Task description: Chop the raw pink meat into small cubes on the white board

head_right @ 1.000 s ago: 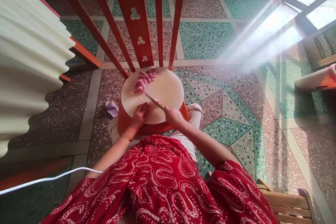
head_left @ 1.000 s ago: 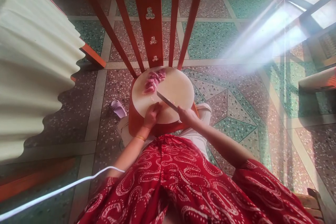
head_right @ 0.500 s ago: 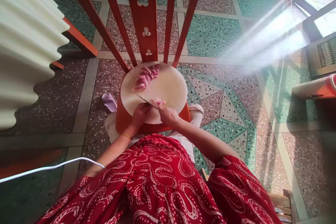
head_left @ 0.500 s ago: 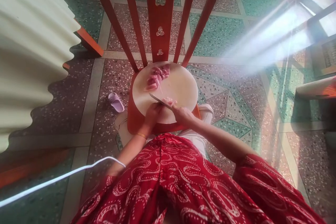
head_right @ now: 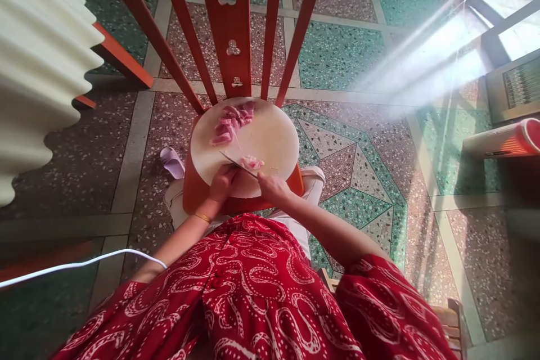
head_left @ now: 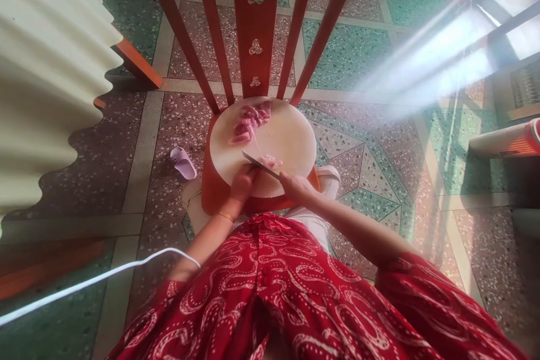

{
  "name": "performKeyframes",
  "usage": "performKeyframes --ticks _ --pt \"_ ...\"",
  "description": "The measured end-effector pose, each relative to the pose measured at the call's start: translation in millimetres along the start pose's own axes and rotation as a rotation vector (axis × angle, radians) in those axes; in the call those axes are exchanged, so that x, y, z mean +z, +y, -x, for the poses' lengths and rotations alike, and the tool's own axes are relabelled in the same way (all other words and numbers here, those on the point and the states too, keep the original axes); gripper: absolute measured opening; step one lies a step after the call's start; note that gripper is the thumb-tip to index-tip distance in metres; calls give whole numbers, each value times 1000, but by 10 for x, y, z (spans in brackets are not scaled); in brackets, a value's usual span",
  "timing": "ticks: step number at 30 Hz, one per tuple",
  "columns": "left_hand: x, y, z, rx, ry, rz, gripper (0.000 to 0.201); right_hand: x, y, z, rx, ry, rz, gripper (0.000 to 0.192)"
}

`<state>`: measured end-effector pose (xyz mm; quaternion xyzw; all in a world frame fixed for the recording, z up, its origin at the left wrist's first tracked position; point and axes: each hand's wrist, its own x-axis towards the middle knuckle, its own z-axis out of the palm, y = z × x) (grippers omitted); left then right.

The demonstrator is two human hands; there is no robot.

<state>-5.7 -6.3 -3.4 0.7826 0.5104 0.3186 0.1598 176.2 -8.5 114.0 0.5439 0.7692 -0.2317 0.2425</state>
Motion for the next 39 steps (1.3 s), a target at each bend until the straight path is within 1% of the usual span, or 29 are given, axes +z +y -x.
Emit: performKeyframes --ticks 1,2,4,5,6,8,10,12,14,17,21,24,27,28,30,31,33,34,35,37,39 --pt "1 8 -4 2 8 3 24 -33 -77 -81 -18 44 -15 43" --pt "1 18 -8 5 16 4 23 -72 -156 -170 -63 126 -31 44" --pt "-1 36 -13 0 29 -3 23 -140 -265 -307 -77 202 -43 41" --pt "-2 41 -13 -4 31 -5 23 -154 -272 -331 -97 227 -52 41" --pt "-4 41 -11 -9 32 -4 24 -149 -244 -322 -109 227 -60 41" --pt "-7 30 -3 -19 28 0 25 -90 -102 -220 -114 177 -69 45" --pt "-11 17 6 -14 19 -1 26 -6 72 -67 -12 97 -39 40" --pt "-12 12 15 -8 30 -9 24 54 180 65 63 70 -7 33" --pt "-11 21 20 -5 64 -18 23 77 186 139 65 79 2 29" --pt "-10 45 24 -24 108 -34 22 71 99 173 25 88 -18 24" --pt "-16 56 19 -44 99 -21 21 63 40 164 21 52 -15 24" --pt "-28 49 9 -35 87 9 21 19 -27 37 10 33 -19 32" --pt "-28 37 -2 -13 83 15 19 -94 -214 -244 -50 124 -41 38" --pt "-24 33 -6 -5 80 3 19 -138 -284 -343 -72 159 -44 36" --pt "-13 23 -12 6 72 -28 19 -204 -381 -482 -66 148 -50 29" --pt "-7 19 -15 10 67 -38 19 -215 -390 -504 -66 149 -50 27" --pt "1 11 -19 4 68 -40 20 -183 -309 -439 -93 175 -60 29" --pt "3 8 -22 -4 73 -35 21 -144 -227 -361 -108 197 -63 31" --pt "5 6 -25 -12 75 -31 22 -96 -127 -265 -123 189 -80 34" --pt "1 3 -27 -12 69 -28 23 -1 71 -61 -39 88 -101 30" --pt "-18 4 -16 0 57 -35 23 61 199 95 69 74 -91 26"
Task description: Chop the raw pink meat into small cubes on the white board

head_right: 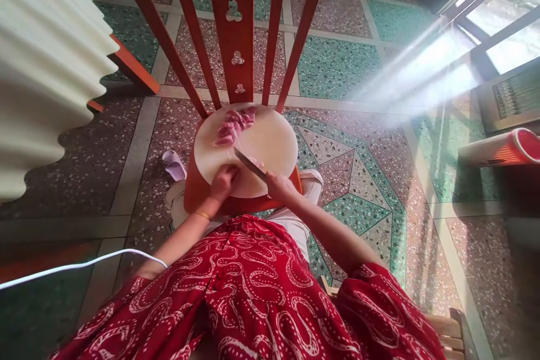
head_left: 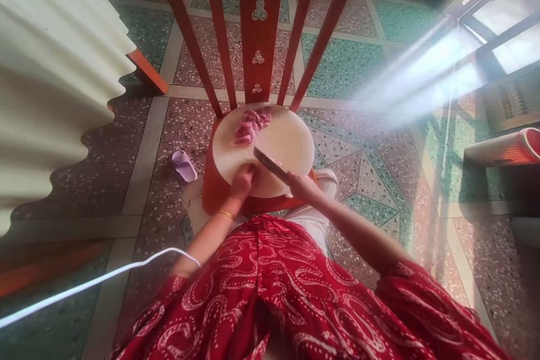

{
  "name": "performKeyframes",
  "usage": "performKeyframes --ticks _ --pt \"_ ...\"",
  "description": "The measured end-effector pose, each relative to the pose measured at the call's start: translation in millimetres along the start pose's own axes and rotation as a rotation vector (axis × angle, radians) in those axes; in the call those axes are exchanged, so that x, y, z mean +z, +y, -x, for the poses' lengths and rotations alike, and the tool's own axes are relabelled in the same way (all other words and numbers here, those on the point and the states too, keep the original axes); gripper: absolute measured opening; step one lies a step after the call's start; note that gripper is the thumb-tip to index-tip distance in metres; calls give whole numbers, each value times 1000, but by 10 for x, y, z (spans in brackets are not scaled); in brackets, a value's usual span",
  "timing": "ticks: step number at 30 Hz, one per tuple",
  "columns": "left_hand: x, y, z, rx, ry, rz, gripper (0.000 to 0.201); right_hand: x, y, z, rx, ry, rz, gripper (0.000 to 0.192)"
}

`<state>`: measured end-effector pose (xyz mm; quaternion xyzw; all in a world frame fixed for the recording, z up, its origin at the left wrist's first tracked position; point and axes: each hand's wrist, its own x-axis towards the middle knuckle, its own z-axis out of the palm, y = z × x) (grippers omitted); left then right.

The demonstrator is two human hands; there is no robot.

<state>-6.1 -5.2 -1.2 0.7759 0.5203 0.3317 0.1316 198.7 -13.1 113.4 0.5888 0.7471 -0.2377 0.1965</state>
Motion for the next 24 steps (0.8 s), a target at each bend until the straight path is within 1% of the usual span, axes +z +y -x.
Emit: performKeyframes --ticks 1,3,8,10,14,19,21,24 --pt "-19 1 14 6 -6 -6 22 10 29 48 33 13 7 26" --pt "-78 -2 61 19 -22 -21 22 17 8 93 40 35 16 25" --pt "-243 -33 218 74 -101 -28 27 15 -207 67 -66 45 43 19" --pt "-265 -39 245 68 -95 -32 28 13 -262 49 -96 45 69 20" --pt "-244 -32 222 49 -42 -13 26 9 -288 37 -100 20 117 20" --pt "-203 -58 173 48 -62 21 25 24 -314 21 -105 -27 96 22" --pt "-187 -74 168 29 -61 29 25 17 -389 -56 -98 -42 74 25" --pt "-162 -85 165 1 -50 49 23 -15 -582 -268 -136 -3 34 33"
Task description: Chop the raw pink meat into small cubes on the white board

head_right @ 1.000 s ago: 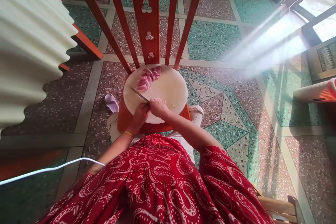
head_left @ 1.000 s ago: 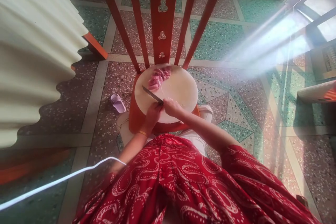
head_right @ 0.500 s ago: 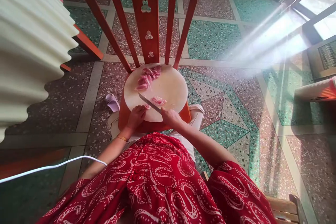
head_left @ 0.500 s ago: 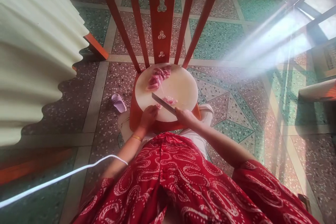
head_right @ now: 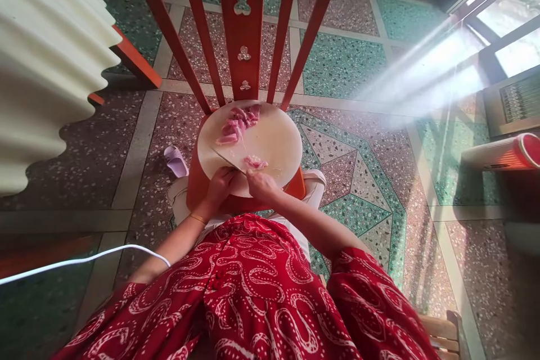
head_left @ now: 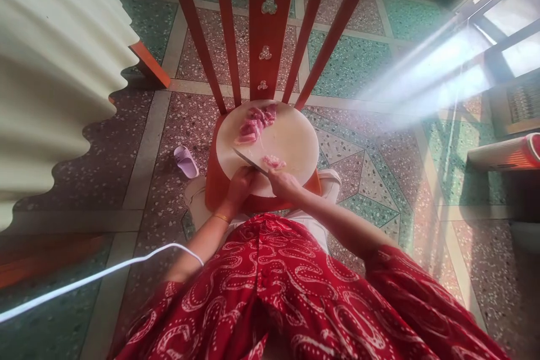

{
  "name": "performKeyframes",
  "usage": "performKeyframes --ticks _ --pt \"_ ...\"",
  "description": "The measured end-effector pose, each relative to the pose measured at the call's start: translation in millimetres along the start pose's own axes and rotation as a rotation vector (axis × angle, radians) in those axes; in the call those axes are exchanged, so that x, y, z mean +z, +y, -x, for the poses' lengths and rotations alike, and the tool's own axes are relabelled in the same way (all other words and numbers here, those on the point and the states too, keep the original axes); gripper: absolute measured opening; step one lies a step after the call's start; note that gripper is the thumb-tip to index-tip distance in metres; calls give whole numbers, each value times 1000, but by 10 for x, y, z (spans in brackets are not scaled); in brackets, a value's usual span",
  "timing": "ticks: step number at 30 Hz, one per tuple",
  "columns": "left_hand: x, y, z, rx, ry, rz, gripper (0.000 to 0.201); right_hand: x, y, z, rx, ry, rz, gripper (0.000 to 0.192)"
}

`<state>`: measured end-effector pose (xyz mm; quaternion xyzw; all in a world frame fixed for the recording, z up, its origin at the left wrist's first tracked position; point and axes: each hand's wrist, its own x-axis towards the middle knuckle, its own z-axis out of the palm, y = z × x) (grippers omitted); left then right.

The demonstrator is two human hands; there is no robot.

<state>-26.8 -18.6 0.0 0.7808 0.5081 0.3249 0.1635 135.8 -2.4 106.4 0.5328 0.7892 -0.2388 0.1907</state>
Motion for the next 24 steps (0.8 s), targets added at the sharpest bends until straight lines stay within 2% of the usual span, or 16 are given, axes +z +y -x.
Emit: performKeyframes --ticks 3,5,7,9,11,13,16,18,21,24 --pt "14 13 -5 -6 -3 -5 22 -35 -131 -187 -38 71 -3 35" --pt "12 28 -5 -13 7 -4 21 -30 -107 -172 -53 83 -1 37" --pt "1 37 -9 -33 32 21 21 0 33 -43 -45 50 -6 40" --pt "-25 24 -31 -77 62 82 22 32 242 137 24 -19 3 37" --pt "-77 -25 -81 -159 108 172 23 42 431 301 129 -23 36 30" --pt "-161 -114 -153 -271 161 267 25 34 515 407 194 14 63 26" --pt "-342 -291 -253 -422 200 361 27 46 395 440 130 42 53 24" --pt "-473 -402 -277 -499 251 371 29 90 208 394 34 -4 14 21" --pt "-630 -508 -240 -546 315 337 30 173 -56 267 -50 -74 -36 22" --pt "-694 -538 -208 -525 291 253 28 188 -135 145 -24 -26 -65 29"
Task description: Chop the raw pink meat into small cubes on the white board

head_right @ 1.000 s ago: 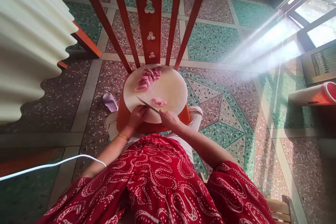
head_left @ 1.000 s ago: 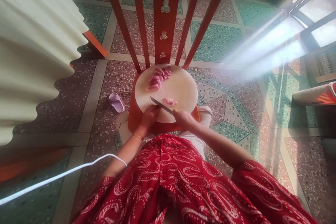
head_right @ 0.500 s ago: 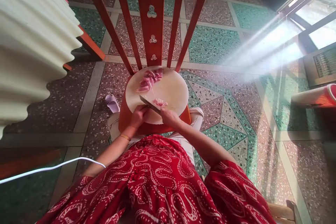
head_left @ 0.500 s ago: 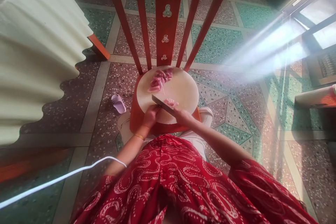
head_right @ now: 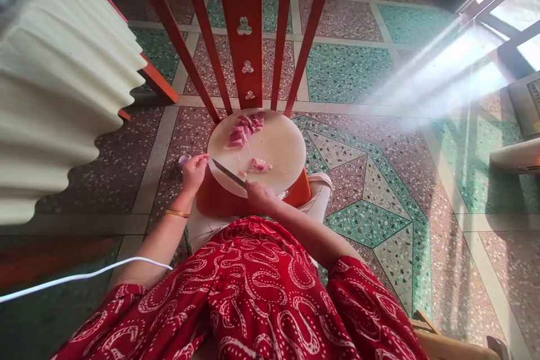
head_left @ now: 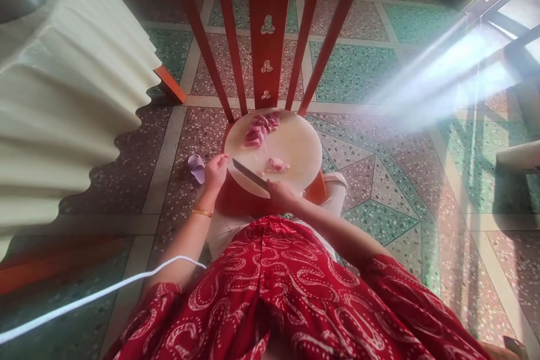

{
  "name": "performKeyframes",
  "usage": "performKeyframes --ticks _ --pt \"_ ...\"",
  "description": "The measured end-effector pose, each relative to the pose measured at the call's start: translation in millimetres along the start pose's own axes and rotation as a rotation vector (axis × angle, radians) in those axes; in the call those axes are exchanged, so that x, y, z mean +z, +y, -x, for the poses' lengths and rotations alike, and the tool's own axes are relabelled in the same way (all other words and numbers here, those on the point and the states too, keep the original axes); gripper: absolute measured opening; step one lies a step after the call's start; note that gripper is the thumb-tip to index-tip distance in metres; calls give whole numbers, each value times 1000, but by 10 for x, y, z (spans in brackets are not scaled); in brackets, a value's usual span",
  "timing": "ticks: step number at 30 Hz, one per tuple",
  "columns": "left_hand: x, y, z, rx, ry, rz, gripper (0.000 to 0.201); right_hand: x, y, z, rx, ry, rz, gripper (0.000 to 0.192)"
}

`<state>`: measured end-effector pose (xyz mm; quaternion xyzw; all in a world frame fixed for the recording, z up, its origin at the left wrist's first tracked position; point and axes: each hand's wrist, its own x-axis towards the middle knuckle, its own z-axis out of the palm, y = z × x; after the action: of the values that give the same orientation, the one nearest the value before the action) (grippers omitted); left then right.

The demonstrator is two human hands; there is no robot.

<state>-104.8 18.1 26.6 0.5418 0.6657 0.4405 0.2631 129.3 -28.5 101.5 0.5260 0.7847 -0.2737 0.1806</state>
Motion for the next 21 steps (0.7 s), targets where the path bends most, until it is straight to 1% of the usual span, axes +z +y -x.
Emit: performKeyframes --ticks 2,4,7,9,10,12,14,16,19,21 --pt "28 23 -26 75 -36 -82 26 -54 75 -39 50 62 -25 35" --pt "120 75 -90 193 -85 -172 25 -140 225 -38 124 112 -40 39" --pt "352 185 -245 382 -151 -316 26 -270 498 12 266 135 -28 37" --pt "532 257 -367 453 -186 -405 29 -324 643 60 330 127 -21 34" --pt "617 287 -424 453 -202 -450 29 -335 692 85 343 129 -19 33" --pt "754 332 -514 385 -226 -547 25 -323 740 139 334 150 -21 32" --pt "831 359 -543 308 -241 -624 18 -278 736 193 299 195 -24 32" --pt "843 378 -490 286 -266 -649 17 -223 709 244 270 231 -32 31" --pt "786 418 -295 328 -317 -626 15 -169 674 306 249 228 -63 29" --pt "749 453 -171 366 -321 -637 19 -158 664 332 243 219 -82 32"
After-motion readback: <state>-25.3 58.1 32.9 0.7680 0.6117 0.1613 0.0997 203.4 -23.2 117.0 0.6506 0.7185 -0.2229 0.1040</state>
